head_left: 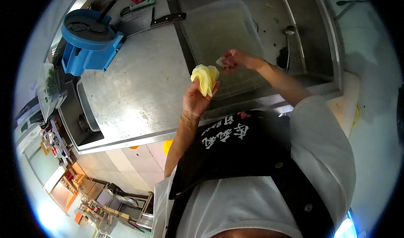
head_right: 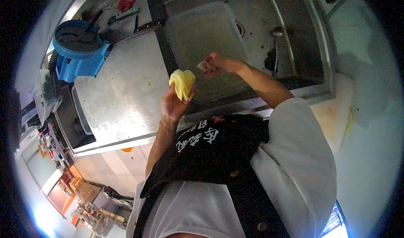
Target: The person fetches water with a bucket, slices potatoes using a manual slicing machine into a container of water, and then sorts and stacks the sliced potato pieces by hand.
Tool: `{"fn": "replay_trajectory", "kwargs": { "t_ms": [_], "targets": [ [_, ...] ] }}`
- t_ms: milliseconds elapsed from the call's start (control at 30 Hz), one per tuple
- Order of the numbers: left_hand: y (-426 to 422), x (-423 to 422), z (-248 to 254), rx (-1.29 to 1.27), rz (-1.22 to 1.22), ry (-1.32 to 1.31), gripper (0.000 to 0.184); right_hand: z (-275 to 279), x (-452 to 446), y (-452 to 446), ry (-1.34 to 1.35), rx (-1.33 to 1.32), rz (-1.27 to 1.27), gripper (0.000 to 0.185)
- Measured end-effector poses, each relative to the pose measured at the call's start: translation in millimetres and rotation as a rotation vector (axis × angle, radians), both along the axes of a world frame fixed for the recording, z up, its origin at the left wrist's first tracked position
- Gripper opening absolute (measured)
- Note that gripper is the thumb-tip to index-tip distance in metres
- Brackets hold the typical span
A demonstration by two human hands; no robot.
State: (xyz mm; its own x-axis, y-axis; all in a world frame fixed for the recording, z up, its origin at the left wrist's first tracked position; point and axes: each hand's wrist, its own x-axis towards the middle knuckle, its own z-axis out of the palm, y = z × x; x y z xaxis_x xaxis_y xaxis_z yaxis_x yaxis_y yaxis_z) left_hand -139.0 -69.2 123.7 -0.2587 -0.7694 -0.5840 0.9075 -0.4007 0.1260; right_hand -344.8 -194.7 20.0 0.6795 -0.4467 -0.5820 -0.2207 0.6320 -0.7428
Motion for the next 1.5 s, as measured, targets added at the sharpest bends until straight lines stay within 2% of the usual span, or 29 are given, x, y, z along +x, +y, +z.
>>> {"fn": "replay_trajectory", "kwargs": {
  "t_ms": [133,233,333,400,433,467,500,567,633,733,800,867,933,1033,1133,1300,1433,1500],
  "targets": [
    [-2,-10,-7,-0.019,-0.043,-0.033,0.048,50,3,-10,0.006,-0.189,0.069,0.022],
    [-7,-11,-12,-0.085,-0.086,-0.036,0.046,85,15,-13,0.143,-0.476,0.277,0.024],
    [-11,-6,-7,-0.098,-0.066,-0.053,0.047,103,19,-18,0.021,-0.331,0.218,0.023],
    [-13,-2,-4,-0.047,0.01,-0.066,0.048,93,13,-27,0.057,-0.388,0.084,0.023],
    [-13,1,-4,-0.061,0.026,-0.055,0.048,81,7,-35,0.075,-0.415,0.017,0.024],
    [-12,4,-5,-0.074,0.039,-0.043,0.047,40,0,-47,0.146,-0.356,0.1,0.027],
    [-12,7,-5,-0.088,0.049,-0.032,0.047,-6,-6,-50,0.289,-0.414,0.174,0.029],
    [-15,8,-7,-0.065,0.042,-0.02,0.046,-110,-16,-27,0.582,-0.69,0.418,0.031],
    [-14,6,1,-0.045,0.045,-0.027,0.046,-196,-14,21,0.667,-0.902,0.567,0.034],
    [-8,7,5,-0.023,0.029,-0.036,0.047,-164,5,60,0.718,-0.496,0.765,0.034],
    [-6,9,0,-0.025,0.028,-0.039,0.048,-133,19,56,0.629,-0.808,1.178,0.031],
    [-6,8,-2,-0.025,0.009,-0.041,0.049,-94,19,45,0.52,-0.687,1.086,0.027],
    [-6,6,0,-0.027,-0.021,-0.043,0.05,-50,13,29,0.393,-0.161,0.488,0.023],
    [-7,4,-2,-0.014,-0.123,-0.012,0.051,-5,6,0,0.147,-0.083,0.221,0.018],
    [-8,-4,1,0.006,-0.177,-0.072,0.052,36,4,-7,-0.127,-0.217,0.088,0.024],
    [-9,-9,-3,-0.088,-0.274,-0.04,0.054,97,5,-12,0.105,-0.433,0.391,0.027],
    [-6,-9,-5,-0.056,-0.34,-0.081,0.054,93,6,-6,0.223,-0.471,0.496,0.034],
    [-7,-8,-6,-0.063,-0.336,-0.068,0.054,83,5,-8,0.167,-0.412,0.49,0.037]
  ]
}}
